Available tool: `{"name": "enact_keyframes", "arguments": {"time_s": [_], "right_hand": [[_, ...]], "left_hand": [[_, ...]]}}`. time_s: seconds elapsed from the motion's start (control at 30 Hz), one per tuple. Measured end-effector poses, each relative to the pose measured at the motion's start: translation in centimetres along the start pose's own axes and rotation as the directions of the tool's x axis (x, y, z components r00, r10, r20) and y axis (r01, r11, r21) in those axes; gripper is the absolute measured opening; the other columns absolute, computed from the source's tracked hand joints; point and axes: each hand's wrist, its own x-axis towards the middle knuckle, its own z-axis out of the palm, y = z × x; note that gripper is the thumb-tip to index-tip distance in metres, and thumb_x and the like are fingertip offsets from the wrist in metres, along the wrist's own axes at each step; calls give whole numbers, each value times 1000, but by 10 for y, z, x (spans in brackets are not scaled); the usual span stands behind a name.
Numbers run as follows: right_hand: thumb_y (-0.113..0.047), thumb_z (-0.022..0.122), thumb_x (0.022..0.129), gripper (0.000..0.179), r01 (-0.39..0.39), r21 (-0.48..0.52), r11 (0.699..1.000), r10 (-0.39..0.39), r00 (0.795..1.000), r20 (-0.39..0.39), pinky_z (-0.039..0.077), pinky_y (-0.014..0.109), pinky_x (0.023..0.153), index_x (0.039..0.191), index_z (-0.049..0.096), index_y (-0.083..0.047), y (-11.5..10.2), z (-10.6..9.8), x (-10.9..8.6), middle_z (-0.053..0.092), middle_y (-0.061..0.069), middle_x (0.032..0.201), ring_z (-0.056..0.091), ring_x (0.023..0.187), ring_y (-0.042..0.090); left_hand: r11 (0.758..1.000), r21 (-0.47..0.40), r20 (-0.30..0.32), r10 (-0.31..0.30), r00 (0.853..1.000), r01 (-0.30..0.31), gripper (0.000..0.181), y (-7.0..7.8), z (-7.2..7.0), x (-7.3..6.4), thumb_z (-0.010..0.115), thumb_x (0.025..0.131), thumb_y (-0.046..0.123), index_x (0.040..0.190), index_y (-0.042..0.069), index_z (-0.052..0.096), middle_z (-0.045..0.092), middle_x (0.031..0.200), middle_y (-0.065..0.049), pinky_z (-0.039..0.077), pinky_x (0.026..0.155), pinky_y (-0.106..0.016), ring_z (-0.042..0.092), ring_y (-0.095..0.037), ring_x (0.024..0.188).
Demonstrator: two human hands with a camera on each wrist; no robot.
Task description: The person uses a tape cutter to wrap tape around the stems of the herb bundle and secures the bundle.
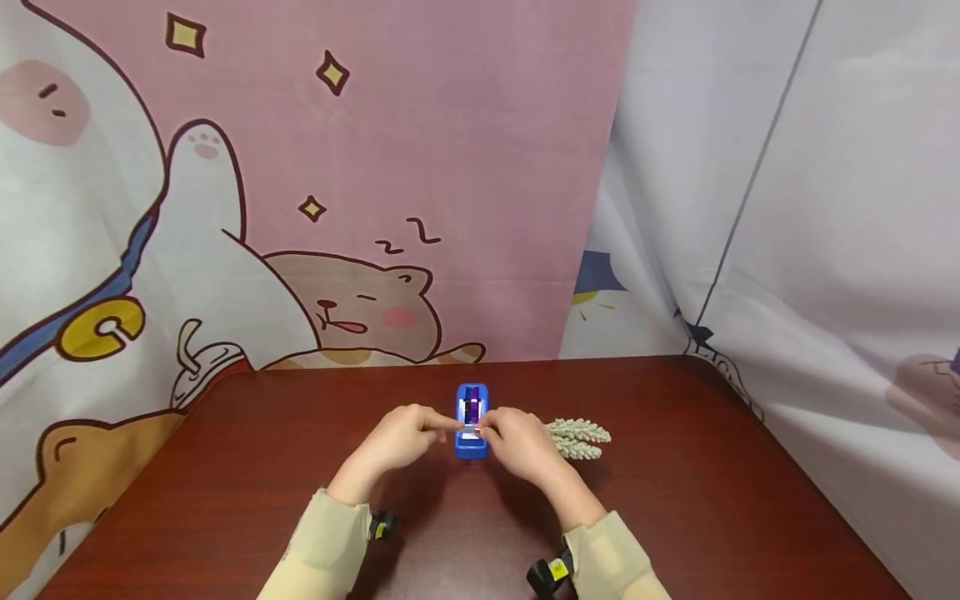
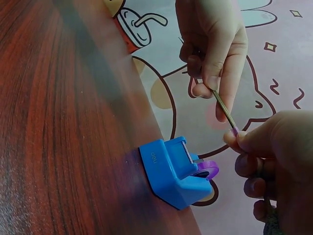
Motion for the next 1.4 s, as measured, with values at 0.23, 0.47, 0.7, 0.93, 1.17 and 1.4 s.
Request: {"name": "enact_keyframes", "arguments": {"time_s": [0.23,0.47,0.7,0.93,1.17,1.4], "right_hand": [[-12,65,87,4,43,8,999,-43,999,27,46,34,67,88,68,-14,-1,1,0,61,-5,80,54,72,12],[-19,80,77,19,55,-41,998,-57,997,-54,37,28,56,81,61,-21,-1,4,0,57,-8,74,46,62,7],[-26,80,79,20,20,-51,998,-27,991,-134,36,27,54,76,60,-25,-2,5,1,53,-16,70,43,58,6],[-24,77,84,15,34,25,999,-30,990,-141,38,27,56,78,63,-24,-3,3,2,52,-14,71,46,61,7],[-24,70,89,9,50,44,998,-44,991,-128,43,29,62,82,66,-23,-4,1,3,57,-13,77,50,68,8],[-20,67,92,8,7,60,998,1,991,-135,47,36,70,84,70,-19,-3,1,2,64,-8,83,55,74,12]], "left_hand": [[1000,-26,2,7,1000,-7,27,-4,-3,-1,64,88,7,107,22,77,69,86,-1,36,49,-26,42,-11,56],[998,-58,2,20,1000,-20,26,-3,-6,-2,64,89,8,107,22,77,69,86,3,36,50,-25,43,-10,56],[995,-99,-6,26,1000,-27,26,2,-9,-2,62,90,5,107,18,77,65,82,2,34,47,-24,39,-11,53],[994,-98,-24,40,999,-43,27,-1,-10,-3,62,90,5,107,19,77,68,84,-1,33,48,-24,39,-10,55],[995,-97,-31,23,999,-26,27,-2,-10,-4,63,90,6,108,20,77,66,83,4,34,48,-24,40,-11,54],[996,-83,-32,31,999,-33,30,0,-9,-1,60,90,3,108,20,77,68,85,5,34,47,-24,41,-11,54]]}}
